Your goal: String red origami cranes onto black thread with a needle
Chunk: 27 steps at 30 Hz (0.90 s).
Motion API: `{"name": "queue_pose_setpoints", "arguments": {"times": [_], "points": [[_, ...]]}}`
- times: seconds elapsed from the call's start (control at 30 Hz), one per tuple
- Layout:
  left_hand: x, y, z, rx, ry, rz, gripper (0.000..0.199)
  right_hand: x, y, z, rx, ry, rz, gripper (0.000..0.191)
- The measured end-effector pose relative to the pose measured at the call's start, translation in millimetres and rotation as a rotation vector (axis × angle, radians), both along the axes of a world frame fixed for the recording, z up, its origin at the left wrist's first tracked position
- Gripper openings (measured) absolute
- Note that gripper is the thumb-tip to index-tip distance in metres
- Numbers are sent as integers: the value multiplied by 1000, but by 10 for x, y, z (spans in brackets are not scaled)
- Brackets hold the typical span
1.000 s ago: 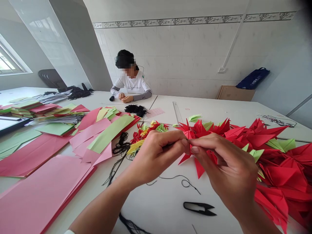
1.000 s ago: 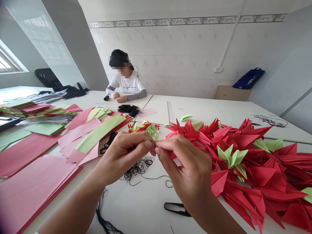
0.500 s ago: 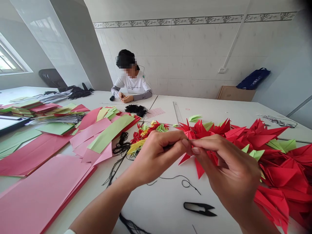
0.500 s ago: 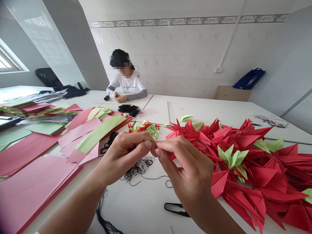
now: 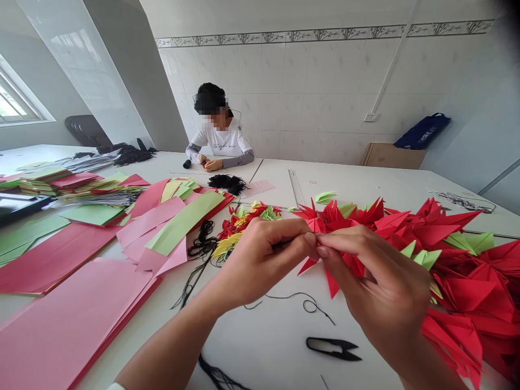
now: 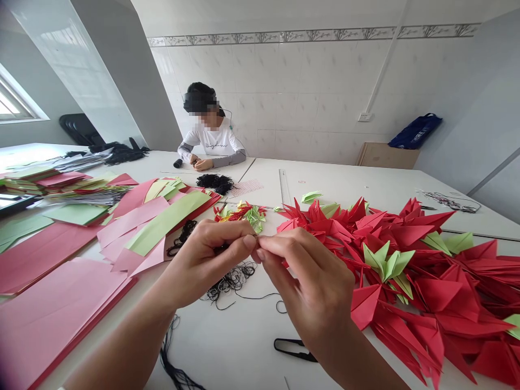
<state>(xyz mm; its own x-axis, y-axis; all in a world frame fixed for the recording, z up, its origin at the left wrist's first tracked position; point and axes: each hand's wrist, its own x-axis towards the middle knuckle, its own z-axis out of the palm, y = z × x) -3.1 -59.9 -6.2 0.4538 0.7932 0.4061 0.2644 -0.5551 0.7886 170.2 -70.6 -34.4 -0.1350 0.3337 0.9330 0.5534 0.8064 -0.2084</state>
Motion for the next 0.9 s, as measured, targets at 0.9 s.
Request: {"name": "queue_pose_setpoints", "arguments": {"times": [0.9], "points": [[-6,29,-43,3,-64,91,12,6,7,-18,79,-80,-65,14]]}}
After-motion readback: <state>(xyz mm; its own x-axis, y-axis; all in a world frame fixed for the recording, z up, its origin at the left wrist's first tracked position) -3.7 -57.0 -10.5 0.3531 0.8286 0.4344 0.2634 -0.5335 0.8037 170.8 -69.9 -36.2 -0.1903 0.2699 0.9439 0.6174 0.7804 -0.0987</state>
